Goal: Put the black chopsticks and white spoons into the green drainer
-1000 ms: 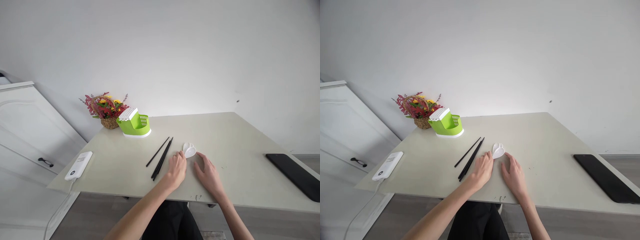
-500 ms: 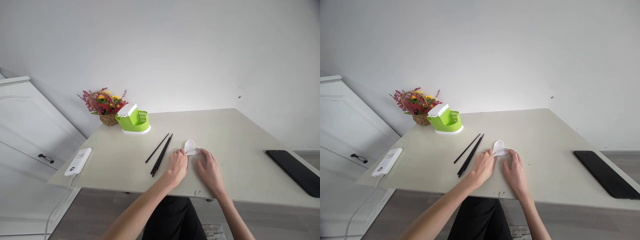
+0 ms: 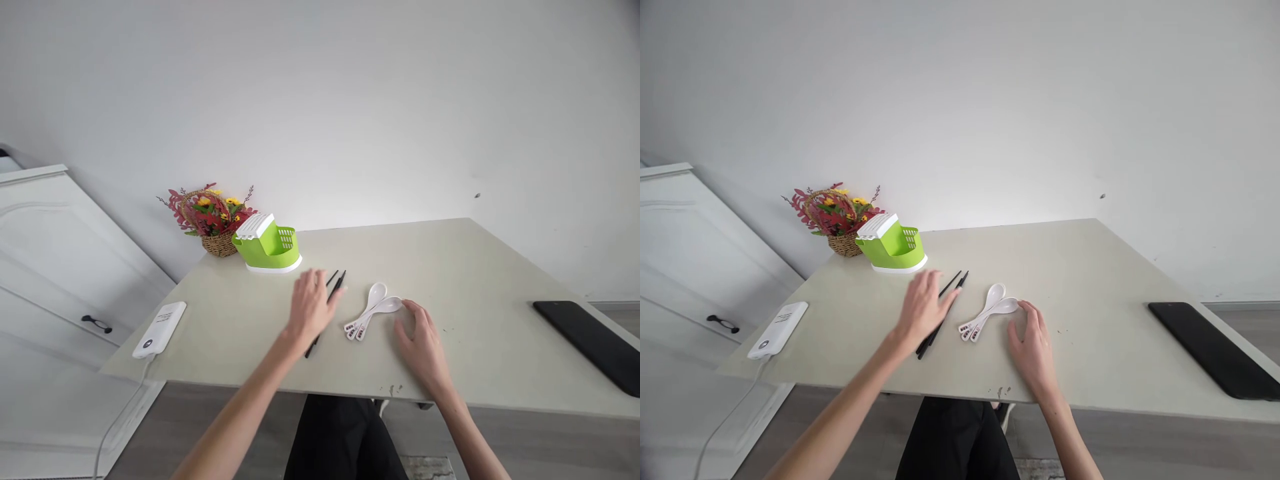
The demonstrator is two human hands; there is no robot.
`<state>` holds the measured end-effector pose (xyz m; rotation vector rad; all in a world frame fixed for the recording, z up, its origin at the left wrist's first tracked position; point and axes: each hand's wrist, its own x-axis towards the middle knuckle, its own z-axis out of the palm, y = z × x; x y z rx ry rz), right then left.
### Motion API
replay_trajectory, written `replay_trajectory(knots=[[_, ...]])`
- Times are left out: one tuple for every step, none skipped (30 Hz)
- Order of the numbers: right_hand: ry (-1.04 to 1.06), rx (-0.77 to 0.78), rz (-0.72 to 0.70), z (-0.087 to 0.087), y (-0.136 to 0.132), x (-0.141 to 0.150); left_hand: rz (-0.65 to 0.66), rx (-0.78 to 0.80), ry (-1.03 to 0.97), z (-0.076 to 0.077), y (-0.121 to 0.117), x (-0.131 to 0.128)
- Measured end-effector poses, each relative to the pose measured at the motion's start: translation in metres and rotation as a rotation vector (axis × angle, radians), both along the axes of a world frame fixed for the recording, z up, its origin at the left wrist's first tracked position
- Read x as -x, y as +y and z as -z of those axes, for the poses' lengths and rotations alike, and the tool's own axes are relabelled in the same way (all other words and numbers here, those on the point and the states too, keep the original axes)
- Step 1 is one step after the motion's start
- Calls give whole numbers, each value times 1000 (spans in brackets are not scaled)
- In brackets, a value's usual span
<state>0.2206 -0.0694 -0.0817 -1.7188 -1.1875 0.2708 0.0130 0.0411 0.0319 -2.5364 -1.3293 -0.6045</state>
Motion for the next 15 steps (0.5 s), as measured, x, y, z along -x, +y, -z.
replay_trajectory(knots=[[0,-2,6,0,0,0,-19,-52,-38,-10,15,12],[0,-2,12,1,0,0,-43,-99,-65,-21,31,25],[0,0,18,1,0,0,-78,-151,-91,-30,47,38],[1,3,22,1,-1,1,-117,-193,-108,-39,62,51],[1,5,24,1,-1,1,-159,-231,-119,-47,78,64],[2,6,22,1,-1,1,-196,-264,-126,-53,92,76],[3,6,21,1,-2,2,-225,-283,-126,-57,106,87],[5,7,20,0,-2,2,-247,-285,-123,-59,118,97],[6,7,19,0,-2,2,-250,-267,-106,-60,129,106],[8,9,18,0,-2,2,-235,-235,-78,-59,138,113],[9,11,19,0,-2,2,-214,-202,-44,-58,146,118],[11,10,19,0,-2,2,-192,-175,-9,-55,152,121],[12,7,20,0,-1,2,-175,-161,18,-52,157,123],[14,2,21,1,-1,2,-167,-161,34,-50,159,123],[16,-4,23,1,-1,2,-164,-171,36,-47,160,122]])
